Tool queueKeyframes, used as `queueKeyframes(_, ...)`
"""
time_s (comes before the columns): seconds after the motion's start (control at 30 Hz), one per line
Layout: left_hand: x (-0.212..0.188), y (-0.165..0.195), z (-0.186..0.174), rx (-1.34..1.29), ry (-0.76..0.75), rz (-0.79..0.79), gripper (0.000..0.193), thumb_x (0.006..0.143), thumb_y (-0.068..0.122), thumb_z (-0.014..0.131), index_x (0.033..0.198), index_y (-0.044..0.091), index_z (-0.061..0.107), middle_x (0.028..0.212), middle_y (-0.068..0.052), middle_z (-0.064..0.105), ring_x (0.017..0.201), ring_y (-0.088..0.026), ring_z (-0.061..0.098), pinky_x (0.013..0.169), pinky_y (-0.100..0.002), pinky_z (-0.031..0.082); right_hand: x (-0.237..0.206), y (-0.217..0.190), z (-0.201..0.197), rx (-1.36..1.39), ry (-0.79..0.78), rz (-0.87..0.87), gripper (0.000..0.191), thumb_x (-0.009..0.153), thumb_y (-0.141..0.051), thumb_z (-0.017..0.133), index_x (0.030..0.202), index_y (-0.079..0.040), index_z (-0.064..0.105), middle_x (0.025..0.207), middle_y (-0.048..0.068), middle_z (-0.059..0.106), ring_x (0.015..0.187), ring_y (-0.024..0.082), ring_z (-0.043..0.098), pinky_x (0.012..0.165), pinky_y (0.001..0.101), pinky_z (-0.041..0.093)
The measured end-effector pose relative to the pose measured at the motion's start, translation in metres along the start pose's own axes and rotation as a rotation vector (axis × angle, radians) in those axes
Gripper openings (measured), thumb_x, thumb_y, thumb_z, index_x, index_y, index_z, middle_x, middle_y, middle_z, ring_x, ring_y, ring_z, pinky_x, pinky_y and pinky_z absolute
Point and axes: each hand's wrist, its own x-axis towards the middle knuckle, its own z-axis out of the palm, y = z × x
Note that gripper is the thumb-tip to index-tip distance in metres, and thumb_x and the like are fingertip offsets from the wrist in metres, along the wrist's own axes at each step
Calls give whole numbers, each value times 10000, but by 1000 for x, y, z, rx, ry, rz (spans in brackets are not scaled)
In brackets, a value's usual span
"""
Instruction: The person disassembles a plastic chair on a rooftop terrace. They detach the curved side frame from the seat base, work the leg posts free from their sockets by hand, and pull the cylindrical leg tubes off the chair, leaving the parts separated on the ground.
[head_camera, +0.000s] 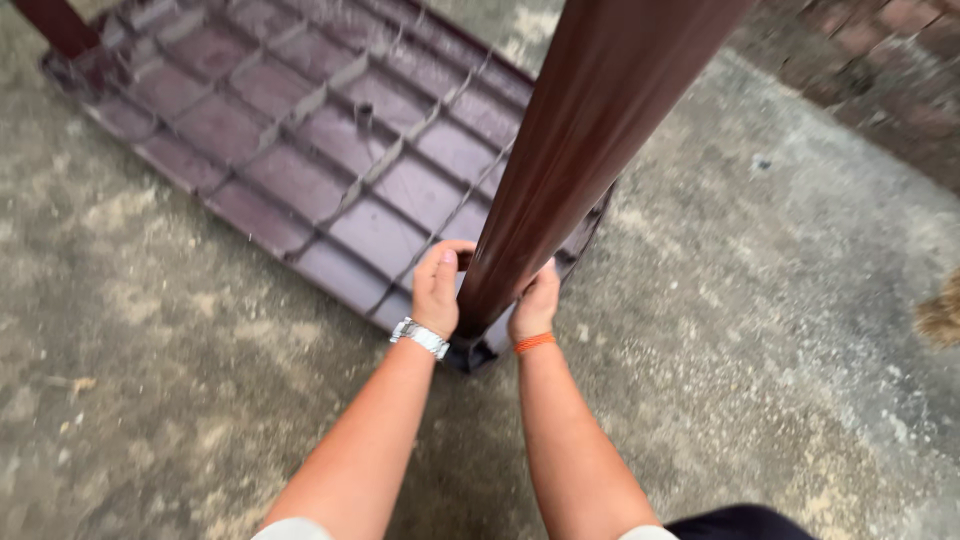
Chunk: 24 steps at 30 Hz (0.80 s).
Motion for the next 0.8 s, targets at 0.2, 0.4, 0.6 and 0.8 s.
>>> queueKeyframes(0.2, 73, 106, 20, -189, -480, 210, 960, 892, 737, 681, 1498, 18, 484, 1348, -61, 636, 1238, -156, 628, 1111, -346, 506, 75, -123, 22, 205, -430, -458, 452, 1230, -412, 444, 1171, 6, 606, 1251, 126, 686, 1157, 206, 601, 1072, 378, 448)
queueKeyframes(0.4, 98, 229, 57, 312, -492, 270, 983, 813, 488, 856, 1555, 30, 403, 1363, -112, 653, 1264, -203, 644, 1108, -351, 519, 86, -299, 97, -211, -727, -582, 633, 1143, -531, 430, 1459, 10, 520, 1403, 165, 613, 1313, 236, 600, 1188, 382, 446)
queueKeyframes(0.6, 114, 313, 93, 581, -409, 292, 1002, 711, 390, 940, 1492, 28, 428, 1396, -157, 627, 1302, -289, 633, 1098, -395, 481, 86, -418, 173, -538, -1312, -609, 640, 1197, -505, 354, 1451, 56, 525, 1521, 176, 557, 1495, 279, 489, 1281, 392, 375)
queueKeyframes(0.8, 116, 335, 120, 501, -267, 245, 789, 724, 330, 923, 1359, 34, 559, 1288, -115, 701, 1222, -229, 689, 1051, -370, 543, 87, -466, 231, -744, -1569, -656, 449, 1152, -325, 404, 1427, -30, 602, 1488, 147, 621, 1438, 305, 565, 1213, 430, 435)
